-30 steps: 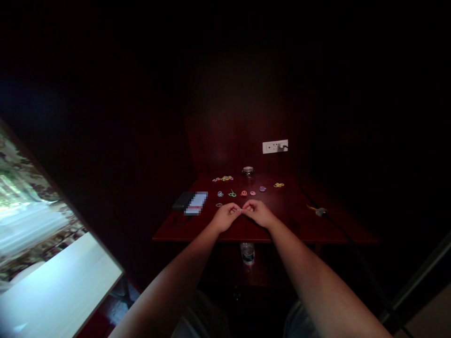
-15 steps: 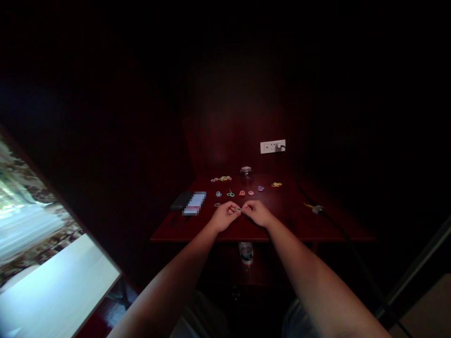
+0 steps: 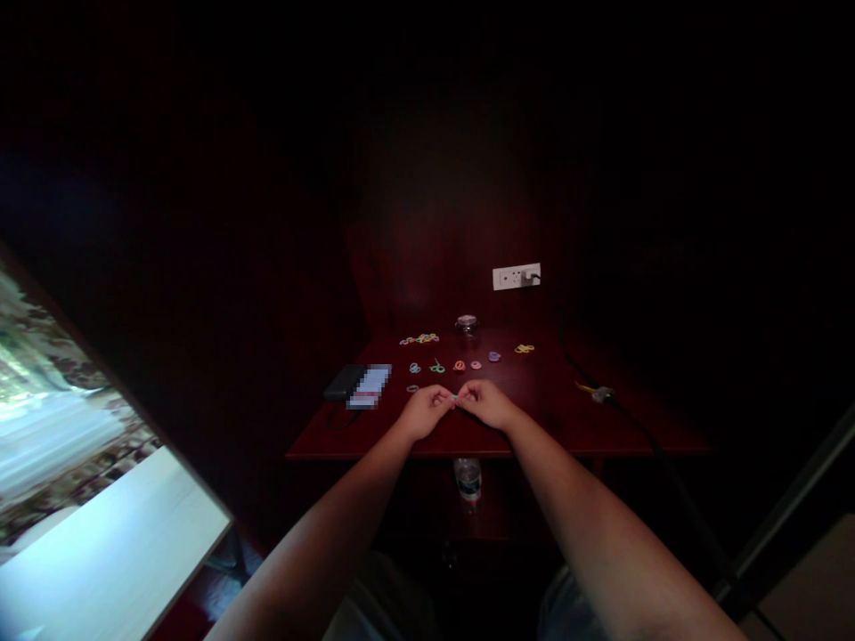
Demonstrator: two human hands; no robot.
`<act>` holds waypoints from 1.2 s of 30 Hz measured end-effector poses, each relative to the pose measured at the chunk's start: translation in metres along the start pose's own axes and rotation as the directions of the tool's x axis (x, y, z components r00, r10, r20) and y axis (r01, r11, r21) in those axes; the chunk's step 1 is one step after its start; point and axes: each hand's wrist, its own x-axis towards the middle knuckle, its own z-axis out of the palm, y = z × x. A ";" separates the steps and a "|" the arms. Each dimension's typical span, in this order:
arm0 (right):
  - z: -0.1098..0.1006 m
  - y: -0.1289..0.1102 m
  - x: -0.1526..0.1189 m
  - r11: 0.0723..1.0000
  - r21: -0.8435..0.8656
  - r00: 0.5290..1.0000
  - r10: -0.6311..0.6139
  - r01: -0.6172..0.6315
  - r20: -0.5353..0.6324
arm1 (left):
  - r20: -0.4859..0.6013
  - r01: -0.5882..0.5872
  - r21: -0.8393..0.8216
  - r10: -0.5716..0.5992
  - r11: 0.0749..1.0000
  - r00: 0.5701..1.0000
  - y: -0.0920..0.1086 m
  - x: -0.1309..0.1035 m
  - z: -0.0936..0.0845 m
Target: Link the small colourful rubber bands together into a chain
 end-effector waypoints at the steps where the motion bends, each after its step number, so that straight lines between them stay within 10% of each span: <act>1: 0.000 0.000 0.000 1.000 -0.004 1.000 -0.004 0.004 0.001 | 0.002 0.004 0.001 -0.004 1.000 1.000 0.000 0.000 0.000; 36: -0.002 0.003 0.001 0.998 0.062 0.999 0.027 -0.025 -0.032 | 0.029 0.015 0.027 -0.015 1.000 0.999 0.005 -0.001 -0.003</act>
